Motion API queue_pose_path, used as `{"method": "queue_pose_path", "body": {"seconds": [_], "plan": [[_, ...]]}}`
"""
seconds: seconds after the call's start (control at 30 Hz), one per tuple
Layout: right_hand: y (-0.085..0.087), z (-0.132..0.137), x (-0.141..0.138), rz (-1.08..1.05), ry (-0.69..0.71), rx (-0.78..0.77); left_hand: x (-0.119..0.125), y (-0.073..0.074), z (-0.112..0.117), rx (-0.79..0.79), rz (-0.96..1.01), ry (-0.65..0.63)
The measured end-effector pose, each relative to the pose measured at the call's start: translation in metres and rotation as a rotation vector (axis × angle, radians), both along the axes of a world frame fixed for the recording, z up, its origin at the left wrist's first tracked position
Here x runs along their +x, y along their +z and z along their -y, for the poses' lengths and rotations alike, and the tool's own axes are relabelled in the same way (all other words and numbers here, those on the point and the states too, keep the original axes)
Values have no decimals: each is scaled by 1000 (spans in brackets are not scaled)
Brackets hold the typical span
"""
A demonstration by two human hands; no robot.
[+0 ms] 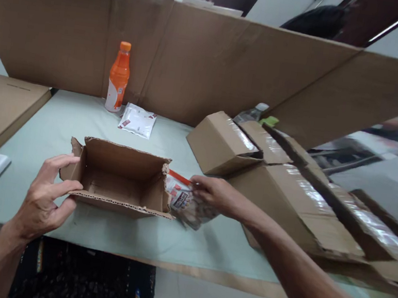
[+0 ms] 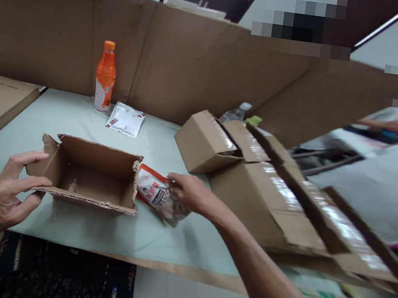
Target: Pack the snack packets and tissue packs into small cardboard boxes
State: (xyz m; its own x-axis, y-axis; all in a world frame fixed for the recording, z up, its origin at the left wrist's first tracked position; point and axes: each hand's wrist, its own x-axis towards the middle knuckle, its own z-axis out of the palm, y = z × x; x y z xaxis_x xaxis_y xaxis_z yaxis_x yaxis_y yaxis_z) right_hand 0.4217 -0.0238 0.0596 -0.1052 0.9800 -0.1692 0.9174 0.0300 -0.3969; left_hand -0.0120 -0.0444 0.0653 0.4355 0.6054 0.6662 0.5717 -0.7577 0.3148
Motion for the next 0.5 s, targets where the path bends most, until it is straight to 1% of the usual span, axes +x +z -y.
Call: {"method": "queue_pose_path", "body": {"seconds": [0.03, 0.07, 0.13, 0.2, 0.23, 0.27, 0.3, 0.33, 0.37, 0.4, 0.43, 0.47, 0.5], "plan": [[9, 4, 0, -21, -35, 69, 1, -1, 0, 0, -3, 1], [20, 9, -1, -61, -88, 180, 1, -1, 0, -1, -6, 0], [47, 21, -9, -196, -242, 505, 2, -2, 0, -4, -12, 0], [74, 32, -28, -370, -361, 845, 3, -2, -1, -6, -11, 3], [86, 36, -41, -440, -371, 961, 4, -2, -2, -12, -9, 9], [96, 38, -55, -497, -348, 1044, 4, -2, -2, -17, -4, 14], [102, 40, -68, -530, -295, 1096, 5, -1, -3, -24, 0, 17], [106, 39, -81, -535, -218, 1122, 6, -1, -3, -33, 5, 23], [108, 38, -93, -514, -118, 1115, 7, -1, -3, -44, 7, 31], [106, 35, -103, -473, 3, 1065, 7, -1, -2, -52, 9, 40], [103, 31, -111, -419, 135, 974, 8, -2, -1, -59, 11, 51], [98, 27, -118, -348, 266, 846, 8, -2, 0, -63, 15, 63], [91, 22, -124, -258, 376, 686, 9, -3, 1, -65, 22, 72]]}}
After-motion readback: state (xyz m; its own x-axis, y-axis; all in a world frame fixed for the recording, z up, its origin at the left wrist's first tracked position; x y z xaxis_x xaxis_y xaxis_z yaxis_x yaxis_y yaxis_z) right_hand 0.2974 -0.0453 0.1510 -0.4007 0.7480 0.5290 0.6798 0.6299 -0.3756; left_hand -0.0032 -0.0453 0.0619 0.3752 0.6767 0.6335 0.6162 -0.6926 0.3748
